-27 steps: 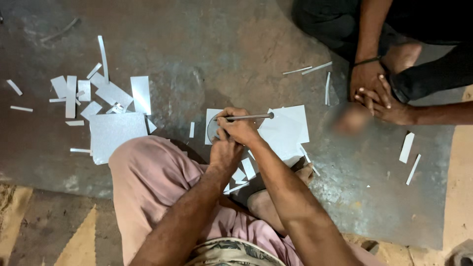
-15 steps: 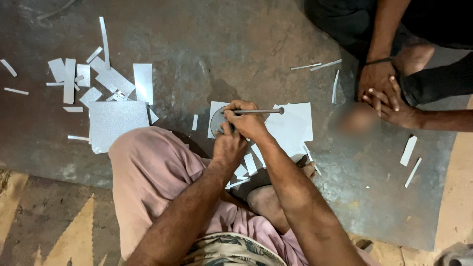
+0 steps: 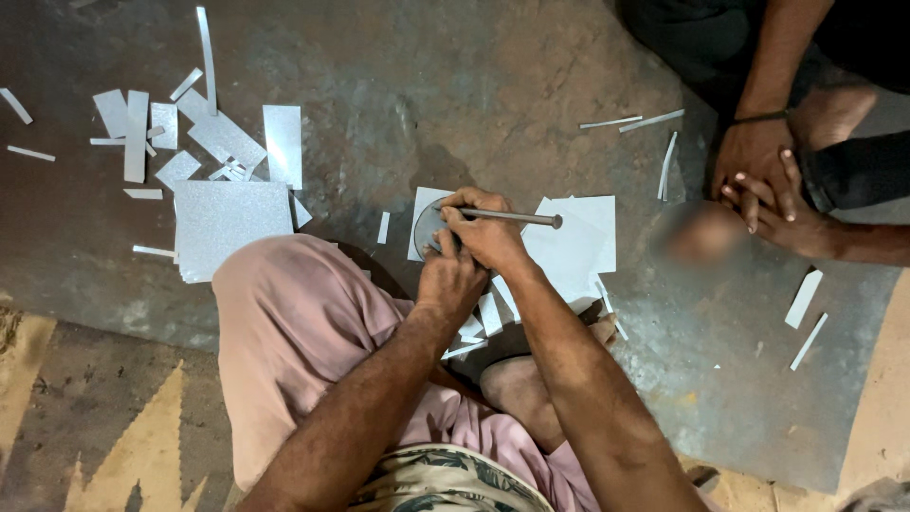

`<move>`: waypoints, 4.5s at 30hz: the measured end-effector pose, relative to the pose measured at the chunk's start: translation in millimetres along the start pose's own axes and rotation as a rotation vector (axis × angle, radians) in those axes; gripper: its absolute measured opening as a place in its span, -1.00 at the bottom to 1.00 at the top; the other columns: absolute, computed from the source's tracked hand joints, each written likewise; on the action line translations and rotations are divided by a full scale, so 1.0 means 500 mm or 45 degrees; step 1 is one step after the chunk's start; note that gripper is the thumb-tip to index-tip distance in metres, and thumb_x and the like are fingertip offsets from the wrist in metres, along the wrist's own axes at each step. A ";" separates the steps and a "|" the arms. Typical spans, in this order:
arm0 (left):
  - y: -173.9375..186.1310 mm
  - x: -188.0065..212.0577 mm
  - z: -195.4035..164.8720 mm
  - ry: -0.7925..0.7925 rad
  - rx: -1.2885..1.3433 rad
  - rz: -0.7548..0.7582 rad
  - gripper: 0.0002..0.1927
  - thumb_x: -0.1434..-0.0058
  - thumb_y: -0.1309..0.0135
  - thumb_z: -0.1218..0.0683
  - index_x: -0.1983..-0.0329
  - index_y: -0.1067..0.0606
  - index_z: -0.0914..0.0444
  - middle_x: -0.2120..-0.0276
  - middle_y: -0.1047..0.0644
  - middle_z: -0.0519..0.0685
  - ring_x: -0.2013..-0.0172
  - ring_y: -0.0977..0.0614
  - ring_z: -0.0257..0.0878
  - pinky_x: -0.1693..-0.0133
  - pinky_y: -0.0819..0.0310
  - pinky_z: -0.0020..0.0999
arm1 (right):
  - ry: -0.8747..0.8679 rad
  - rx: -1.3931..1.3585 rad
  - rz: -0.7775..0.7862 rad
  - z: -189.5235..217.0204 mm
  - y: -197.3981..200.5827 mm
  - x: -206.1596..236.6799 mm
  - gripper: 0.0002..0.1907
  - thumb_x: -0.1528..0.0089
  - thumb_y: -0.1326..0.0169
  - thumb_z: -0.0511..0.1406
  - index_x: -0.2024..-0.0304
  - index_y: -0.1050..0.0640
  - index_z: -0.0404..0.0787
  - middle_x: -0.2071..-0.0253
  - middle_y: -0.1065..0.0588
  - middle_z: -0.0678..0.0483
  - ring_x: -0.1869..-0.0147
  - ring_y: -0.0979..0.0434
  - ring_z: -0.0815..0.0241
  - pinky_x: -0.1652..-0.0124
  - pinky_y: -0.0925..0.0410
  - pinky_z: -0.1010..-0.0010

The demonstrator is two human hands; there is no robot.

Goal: The person sits on the floor cutting circular discs out of white foam sheets using a compass-style circle cutter, rotating the tool around a center point. They set finished circles and scrap aside, stack cut pieces, and hand a cut piece to a nearby person.

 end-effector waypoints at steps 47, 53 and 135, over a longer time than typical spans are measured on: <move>0.209 0.237 0.485 0.904 0.882 -0.490 -0.25 0.05 -0.31 -0.09 -0.22 -0.48 0.29 -0.02 -0.57 0.29 -0.04 -0.62 0.18 -0.06 -0.51 -0.03 | -0.386 -0.299 -0.474 -0.173 0.185 0.299 -0.69 -0.25 -0.24 -0.24 0.04 -0.59 -0.29 0.35 -0.56 0.08 0.39 -0.47 0.30 0.41 -0.33 0.40; 0.151 0.370 0.587 0.845 0.211 -0.278 0.21 0.20 -0.44 -0.40 -0.30 -0.33 0.51 -0.14 -0.41 0.43 -0.10 -0.49 0.30 -0.05 -0.43 0.09 | -0.186 0.600 -0.757 -0.231 0.362 0.391 -0.64 -0.28 -0.33 -0.15 0.26 -0.60 -0.36 0.36 -0.55 -0.21 0.27 -0.61 -0.16 0.27 -0.41 0.09; 0.229 0.323 -0.015 0.093 0.946 -0.052 -0.01 0.10 -0.41 0.17 -0.41 -0.19 0.20 -0.16 -0.41 0.28 -0.05 -0.57 0.19 -0.06 -0.51 -0.05 | 0.113 -0.038 -0.452 0.019 0.160 0.522 -0.56 -0.26 -0.27 -0.30 -0.15 -0.45 -0.18 0.55 -0.46 0.12 0.48 -0.34 0.32 0.40 -0.29 0.45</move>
Point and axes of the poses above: each hand's wrist, its own x-axis away from the middle knuckle, its own y-axis out of the back of the hand, z = x × y, the point moved 7 cm from there along -x, towards the middle knuckle
